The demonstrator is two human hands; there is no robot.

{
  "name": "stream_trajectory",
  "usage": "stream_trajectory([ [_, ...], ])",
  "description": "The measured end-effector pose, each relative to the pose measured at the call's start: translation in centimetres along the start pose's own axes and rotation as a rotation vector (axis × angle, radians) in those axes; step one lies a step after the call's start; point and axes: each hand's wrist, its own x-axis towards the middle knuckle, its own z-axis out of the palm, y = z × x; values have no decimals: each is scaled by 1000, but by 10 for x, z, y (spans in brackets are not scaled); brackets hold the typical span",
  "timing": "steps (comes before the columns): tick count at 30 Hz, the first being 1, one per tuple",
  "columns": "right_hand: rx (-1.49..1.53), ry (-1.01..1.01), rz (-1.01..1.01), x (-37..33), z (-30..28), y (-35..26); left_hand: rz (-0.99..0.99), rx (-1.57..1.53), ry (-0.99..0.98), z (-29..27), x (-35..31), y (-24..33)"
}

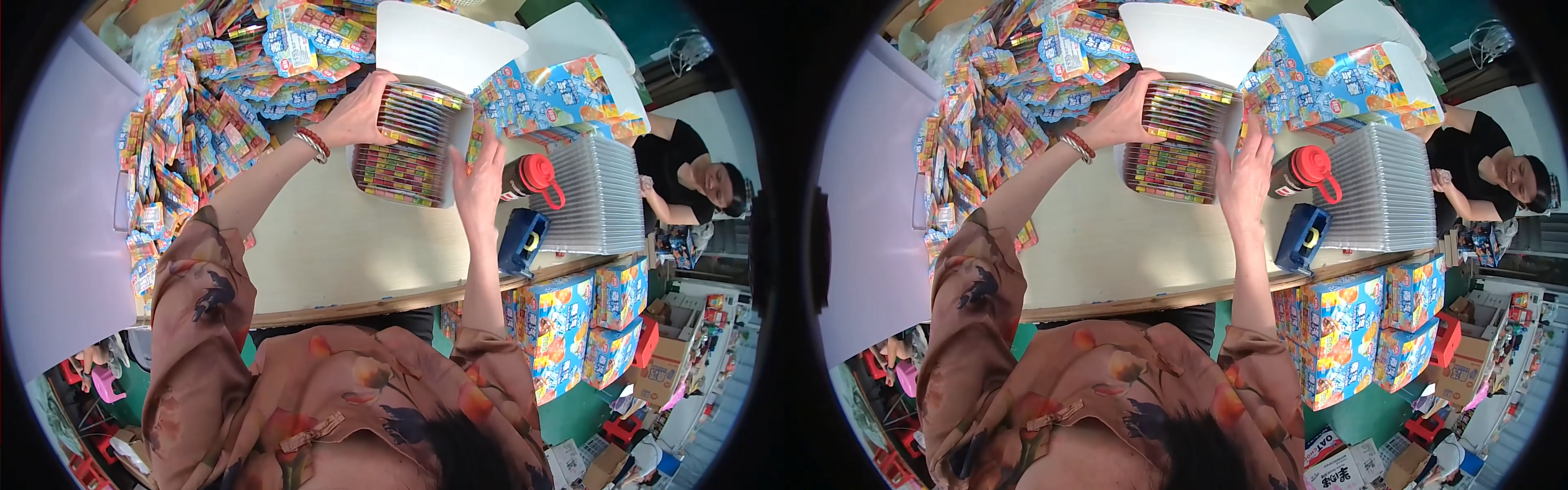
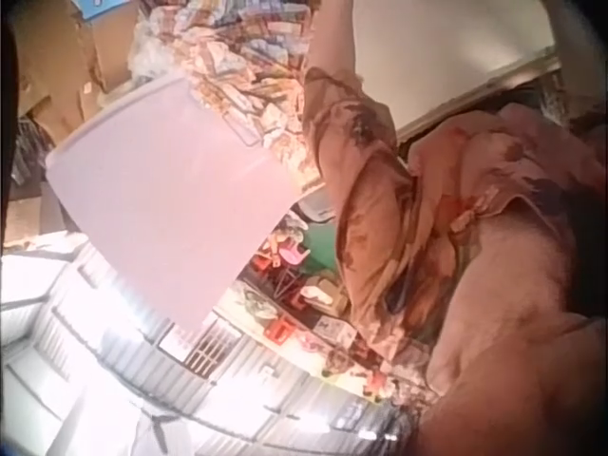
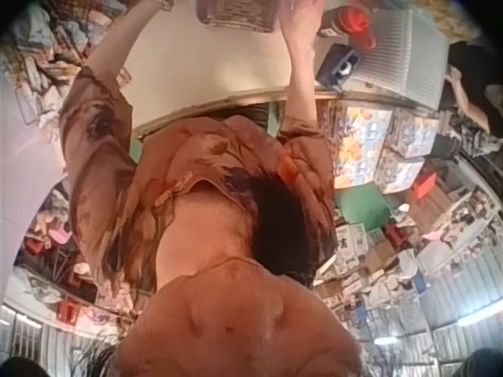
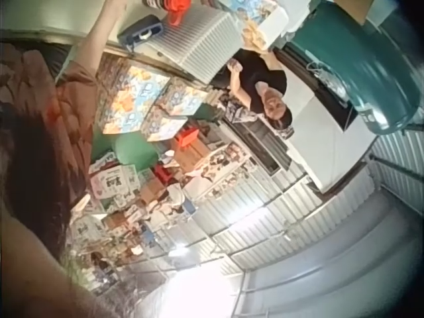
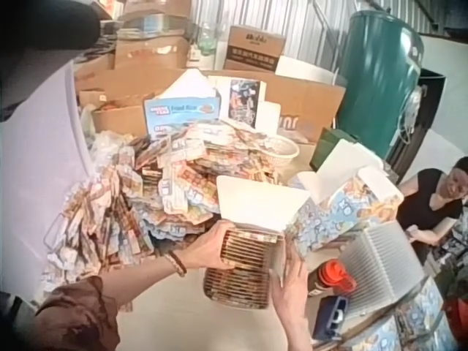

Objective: Packing small colorful snack packets into cardboard boxes at a workbench.

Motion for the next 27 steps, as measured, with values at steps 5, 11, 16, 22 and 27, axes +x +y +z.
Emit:
stream_trajectory([
  [5, 126, -116, 72, 37, 16, 18, -43, 33, -66, 0, -1, -3],
  [11, -173, -90, -323, 61, 32, 11, -79, 334, -132, 8, -9, -5],
  [16, -380, -218, -417, 79, 45, 23, -122, 335, -179, 3, -4, 5],
  [22, -379, -362, -400, 98, 44, 25, 111, 469, -77, -5, -1, 4],
  [27, -233, -367, -385, 111, 43, 24, 68, 1048, -103, 15, -3, 4],
])
